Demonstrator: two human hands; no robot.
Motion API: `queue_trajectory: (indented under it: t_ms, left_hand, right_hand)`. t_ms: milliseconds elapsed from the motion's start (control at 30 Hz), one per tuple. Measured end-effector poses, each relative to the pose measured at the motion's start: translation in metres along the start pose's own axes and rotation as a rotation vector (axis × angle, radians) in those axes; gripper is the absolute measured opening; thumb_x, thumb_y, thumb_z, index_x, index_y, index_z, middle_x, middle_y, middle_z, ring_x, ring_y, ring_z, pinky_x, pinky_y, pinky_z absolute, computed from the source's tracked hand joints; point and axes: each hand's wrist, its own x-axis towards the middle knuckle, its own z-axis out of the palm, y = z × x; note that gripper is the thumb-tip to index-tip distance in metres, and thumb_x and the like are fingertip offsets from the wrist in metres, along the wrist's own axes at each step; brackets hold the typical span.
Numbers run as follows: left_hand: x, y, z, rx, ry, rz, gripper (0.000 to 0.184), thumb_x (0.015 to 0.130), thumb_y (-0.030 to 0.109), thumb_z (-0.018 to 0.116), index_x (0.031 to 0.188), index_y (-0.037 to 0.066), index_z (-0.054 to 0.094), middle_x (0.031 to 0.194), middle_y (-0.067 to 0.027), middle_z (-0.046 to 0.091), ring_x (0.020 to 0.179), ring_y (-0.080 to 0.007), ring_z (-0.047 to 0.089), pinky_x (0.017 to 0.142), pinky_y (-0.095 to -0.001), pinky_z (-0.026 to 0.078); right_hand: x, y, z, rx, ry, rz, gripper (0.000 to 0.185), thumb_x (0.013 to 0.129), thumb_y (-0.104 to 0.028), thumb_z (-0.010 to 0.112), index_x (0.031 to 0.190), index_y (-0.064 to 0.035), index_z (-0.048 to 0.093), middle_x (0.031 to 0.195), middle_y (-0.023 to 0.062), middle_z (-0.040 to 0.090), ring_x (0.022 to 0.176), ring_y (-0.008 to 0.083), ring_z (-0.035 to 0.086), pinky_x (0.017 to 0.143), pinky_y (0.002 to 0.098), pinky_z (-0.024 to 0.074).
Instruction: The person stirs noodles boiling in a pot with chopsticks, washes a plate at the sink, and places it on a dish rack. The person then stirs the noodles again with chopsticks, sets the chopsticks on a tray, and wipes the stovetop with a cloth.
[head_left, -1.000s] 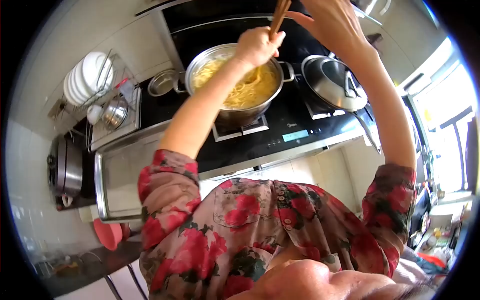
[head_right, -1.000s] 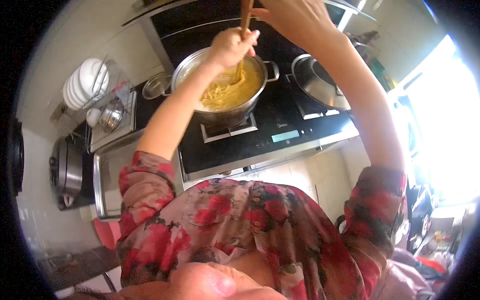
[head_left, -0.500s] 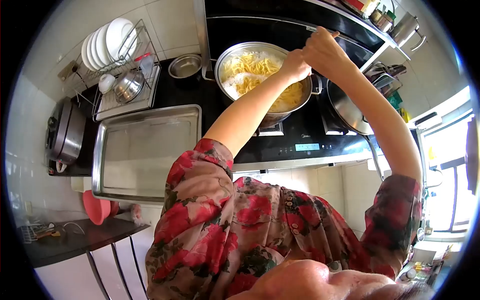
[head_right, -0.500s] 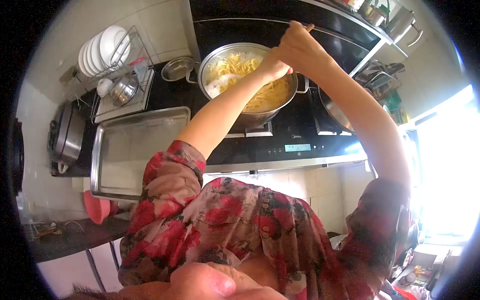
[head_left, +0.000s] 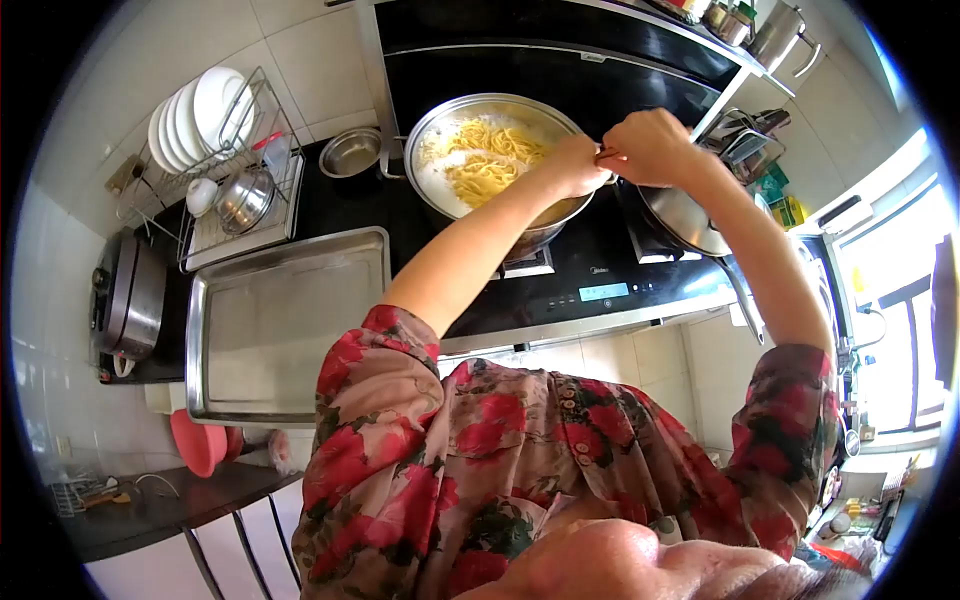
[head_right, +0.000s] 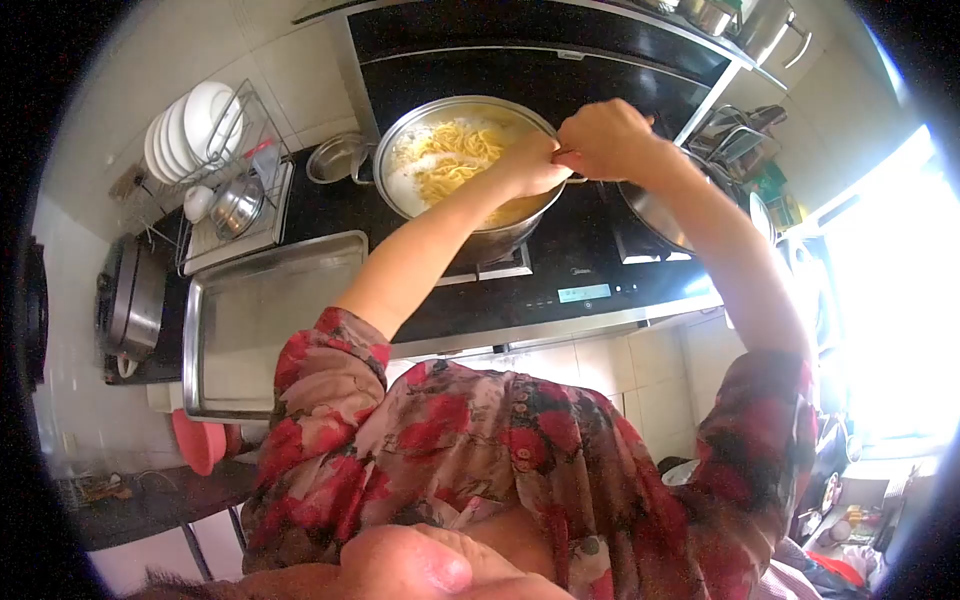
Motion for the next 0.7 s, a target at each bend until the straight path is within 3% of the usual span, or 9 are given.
queue_trajectory:
  t_ms: [200,367,400,433,533,633,700]
  left_hand:
    - [-0.014,-0.023,0.007,0.198,0.017,0.177,0.022,0.074,0.02,0.057,0.068,0.0,0.064,0.075,-0.0222,0.064,0.073,-0.0395,0.064,0.066,-0.048,0.051]
    - [-0.01,-0.004,0.012,0.184,0.163,0.221,0.016,0.079,0.018,0.057,0.075,0.004,0.064,0.076,-0.0186,0.066,0.077,-0.0377,0.065,0.067,-0.0481,0.052]
    - [-0.002,0.0,0.017,0.153,0.216,0.185,0.016,0.081,0.02,0.058,0.078,0.005,0.064,0.075,-0.0186,0.066,0.075,-0.0376,0.065,0.066,-0.0479,0.052]
    - [0.005,0.007,0.017,0.112,0.29,0.171,0.018,0.081,0.023,0.059,0.078,0.006,0.063,0.074,-0.0185,0.066,0.073,-0.0383,0.065,0.064,-0.0479,0.051]
    - [0.022,0.029,0.013,0.041,0.389,0.21,0.015,0.078,0.021,0.06,0.078,0.006,0.061,0.072,-0.0174,0.065,0.072,-0.0383,0.064,0.063,-0.0475,0.051]
    - [0.037,0.055,0.009,-0.092,0.609,0.368,0.016,0.076,0.025,0.064,0.079,0.009,0.066,0.069,-0.0153,0.065,0.07,-0.0353,0.065,0.064,-0.0454,0.052]
    - [0.041,0.069,-0.001,-0.1,0.587,0.318,0.02,0.075,0.028,0.066,0.084,0.011,0.067,0.072,-0.0137,0.066,0.073,-0.035,0.065,0.065,-0.0448,0.052]
  right_hand:
    - [-0.02,-0.049,0.047,0.272,0.229,0.373,0.035,0.088,-0.038,0.057,0.08,-0.006,0.07,0.072,0.0163,0.067,0.072,0.034,0.067,0.065,0.0456,0.0521]
    - [-0.033,-0.061,0.054,0.055,0.31,0.483,0.016,0.085,-0.018,0.056,0.081,-0.0067,0.066,0.077,0.0124,0.069,0.069,0.0277,0.069,0.059,0.0379,0.055]
    - [-0.033,-0.055,0.046,-0.026,0.307,0.461,0.011,0.083,-0.012,0.056,0.081,-0.0077,0.066,0.078,0.011,0.07,0.069,0.0248,0.07,0.057,0.0344,0.0554]
    - [-0.033,-0.049,0.033,-0.097,0.218,0.482,0.017,0.088,-0.02,0.054,0.084,-0.0075,0.065,0.078,0.0096,0.069,0.072,0.0259,0.069,0.061,0.0359,0.0546]
    - [-0.042,-0.032,-0.009,-0.264,0.167,0.39,0.009,0.081,-0.01,0.059,0.084,-0.0085,0.067,0.084,0.0092,0.07,0.077,0.0237,0.07,0.062,0.0353,0.0556]
    - [-0.05,-0.016,-0.042,-0.343,0.135,0.356,0.008,0.079,-0.01,0.061,0.083,-0.0086,0.068,0.083,0.0085,0.07,0.078,0.0247,0.07,0.064,0.0357,0.0566]
    - [-0.053,-0.012,-0.064,-0.412,0.092,0.346,0.007,0.077,-0.009,0.064,0.082,-0.009,0.068,0.079,0.0086,0.07,0.078,0.0251,0.07,0.064,0.0354,0.0566]
